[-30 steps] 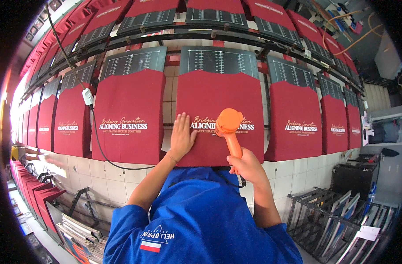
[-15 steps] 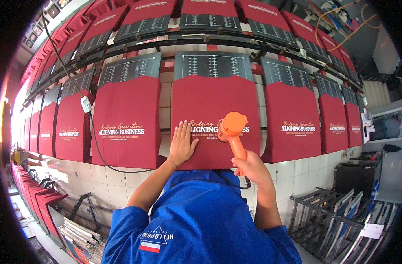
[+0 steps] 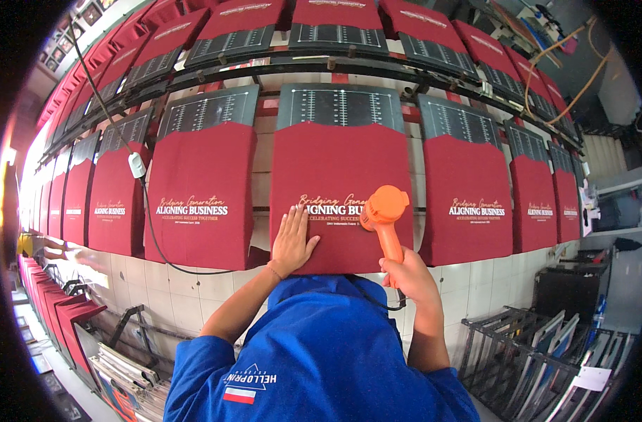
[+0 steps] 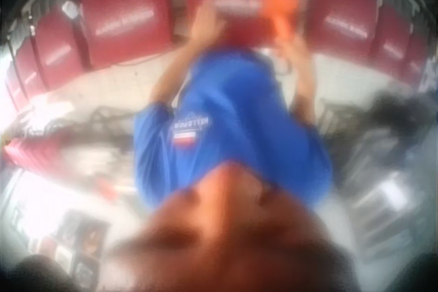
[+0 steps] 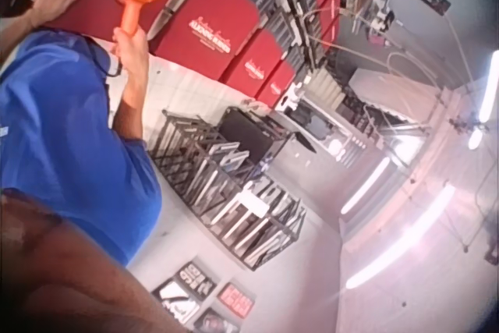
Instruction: The person uses a heat gun to cure or dry ink on several red screen-printed shirts lined up on a production rack, moving the tool across each print individually.
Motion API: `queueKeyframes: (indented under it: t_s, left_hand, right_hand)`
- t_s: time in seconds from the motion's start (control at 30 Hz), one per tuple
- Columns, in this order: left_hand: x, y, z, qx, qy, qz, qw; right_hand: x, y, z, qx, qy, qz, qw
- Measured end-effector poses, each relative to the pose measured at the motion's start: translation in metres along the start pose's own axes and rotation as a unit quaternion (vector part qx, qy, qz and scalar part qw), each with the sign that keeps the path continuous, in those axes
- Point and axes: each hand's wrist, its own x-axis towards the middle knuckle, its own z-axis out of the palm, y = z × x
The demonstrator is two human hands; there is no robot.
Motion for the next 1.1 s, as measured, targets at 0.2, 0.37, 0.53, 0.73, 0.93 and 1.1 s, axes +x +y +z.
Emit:
queueKeyframes:
  t_s: [0.2, 0.37, 0.53, 0.73, 0.93, 1.1]
  left_hand:
    - [0.007, 0.007, 0.0, 0.0, 0.014, -0.022, 1.0]
    - [-0.001, 0.009, -0.008, -0.041, 0.017, -0.013, 0.999]
    - [-0.022, -0.007, -0.011, -0.08, 0.027, 0.006, 0.996]
    - [-0.045, -0.107, -0.088, -0.026, 0.16, -0.178, 0.971]
    - [-0.117, -0.312, -0.175, 0.257, 0.209, -0.5, 0.8]
    - [-0.247, -0.503, -0.208, 0.281, 0.335, -0.499, 0.748]
  right_hand:
    - [-0.004, 0.002, -0.003, 0.005, 0.012, -0.013, 1.0]
    - [-0.008, 0.005, 0.002, 0.048, 0.023, -0.012, 0.998]
    - [-0.008, -0.001, 0.025, 0.047, 0.005, -0.013, 0.999]
    - [0.003, -0.008, 0.077, 0.066, -0.047, -0.014, 0.997]
    - [0.023, -0.028, 0.166, 0.067, -0.072, -0.026, 0.995]
    - [0.055, -0.06, 0.273, 0.06, -0.117, -0.05, 0.99]
